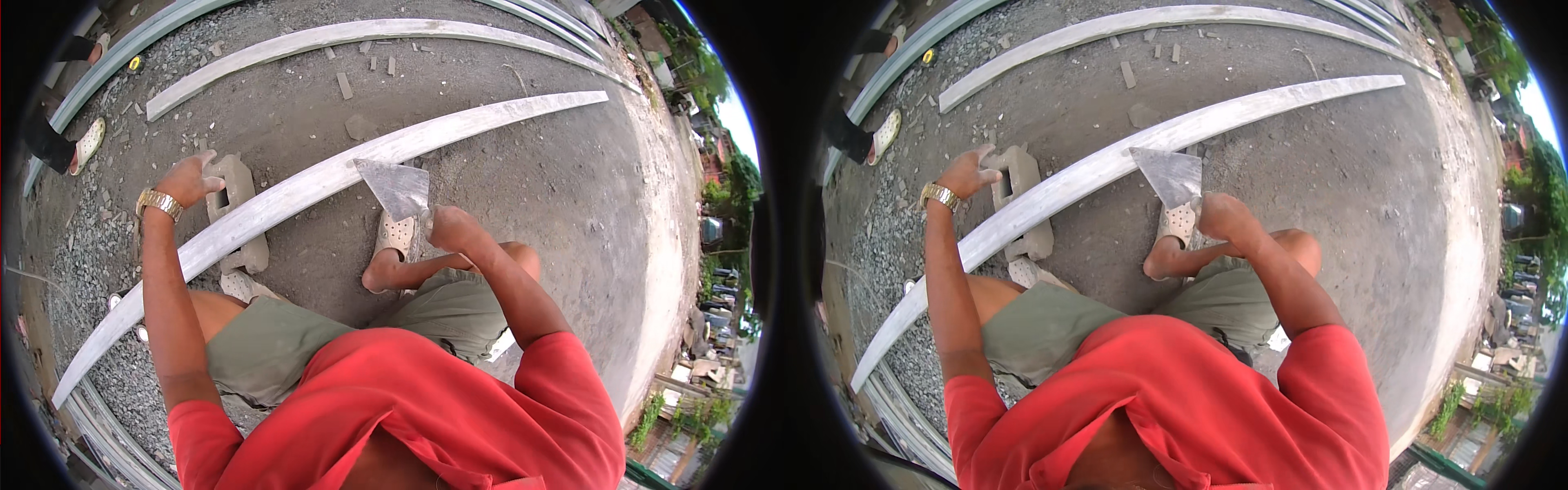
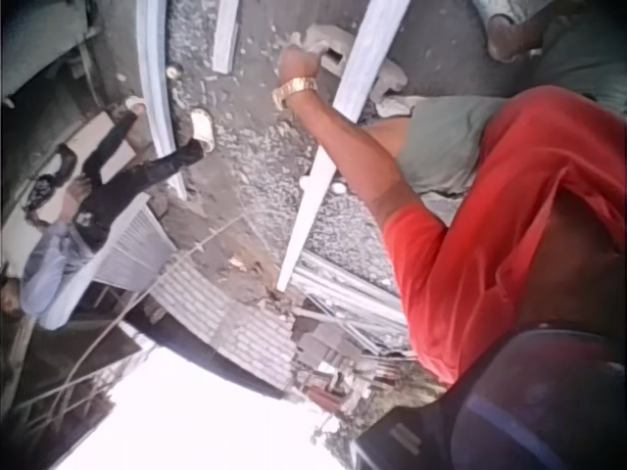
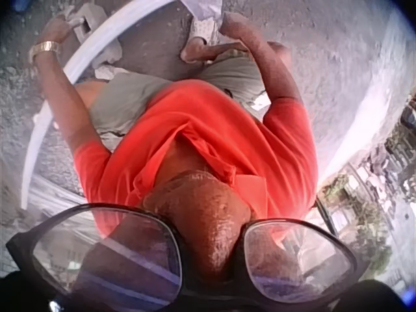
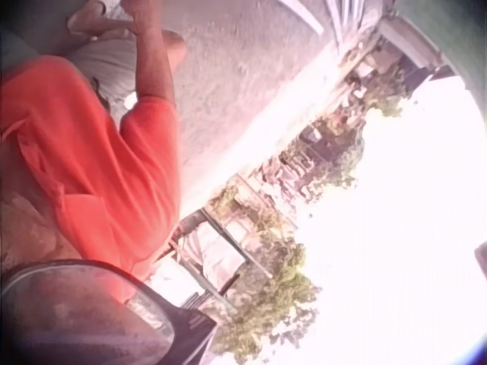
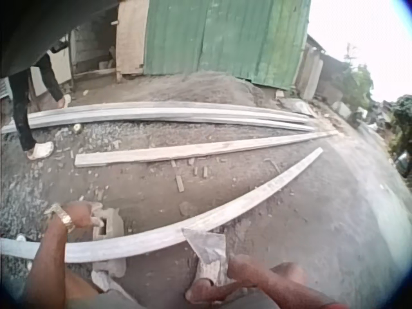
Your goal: Applying mortar to a long white construction board using a trowel.
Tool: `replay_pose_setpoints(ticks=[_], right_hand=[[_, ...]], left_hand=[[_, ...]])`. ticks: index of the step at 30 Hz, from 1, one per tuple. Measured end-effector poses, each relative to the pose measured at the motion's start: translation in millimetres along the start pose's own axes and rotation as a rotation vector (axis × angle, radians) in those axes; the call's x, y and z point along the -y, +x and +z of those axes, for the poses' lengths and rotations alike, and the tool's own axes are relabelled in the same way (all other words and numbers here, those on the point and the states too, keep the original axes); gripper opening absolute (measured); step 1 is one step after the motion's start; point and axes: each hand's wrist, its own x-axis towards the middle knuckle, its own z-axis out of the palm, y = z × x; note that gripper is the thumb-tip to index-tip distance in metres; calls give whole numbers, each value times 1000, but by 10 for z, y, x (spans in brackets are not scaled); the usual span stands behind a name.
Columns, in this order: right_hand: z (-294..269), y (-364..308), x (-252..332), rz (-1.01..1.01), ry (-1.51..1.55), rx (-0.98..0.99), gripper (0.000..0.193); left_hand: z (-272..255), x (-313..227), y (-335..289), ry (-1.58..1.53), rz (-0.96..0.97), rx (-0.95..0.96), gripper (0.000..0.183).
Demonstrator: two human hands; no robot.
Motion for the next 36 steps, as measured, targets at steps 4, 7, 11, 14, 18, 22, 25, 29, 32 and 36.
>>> replay_pose_setpoints(ticks=[4,7,11,14,18,22,25,29,32,36], right_hand=[[-113,151,-354,73,-68,10,26],[-417,289,-991,284,-42,79,24],[-448,336,-888,304,153,151,25],[-221,238,-289,145,77,144,27],[-46,178,134,-3,-24,110,27],[-302,271,-259,116,-74,204,26],[-477,475,-965,376,9,188,26],[-183,876,-2363,239,-397,129,24],[-34,863,-2451,35,-436,166,25],[-91,410,-988,283,255,112,29]], left_hand=[[70,30,45,-2,37,-24,70],[81,38,30,-26,50,-43,70],[-19,44,-119,-56,-28,-25,70],[-58,2,-142,-29,-50,-4,69],[69,150,-60,-23,-1,-35,69],[102,178,-108,21,31,-48,70],[52,140,-273,-9,-34,-5,70],[212,273,-178,-58,-89,5,71],[225,216,-149,-41,-124,57,73],[154,325,-373,-53,-146,61,71]])
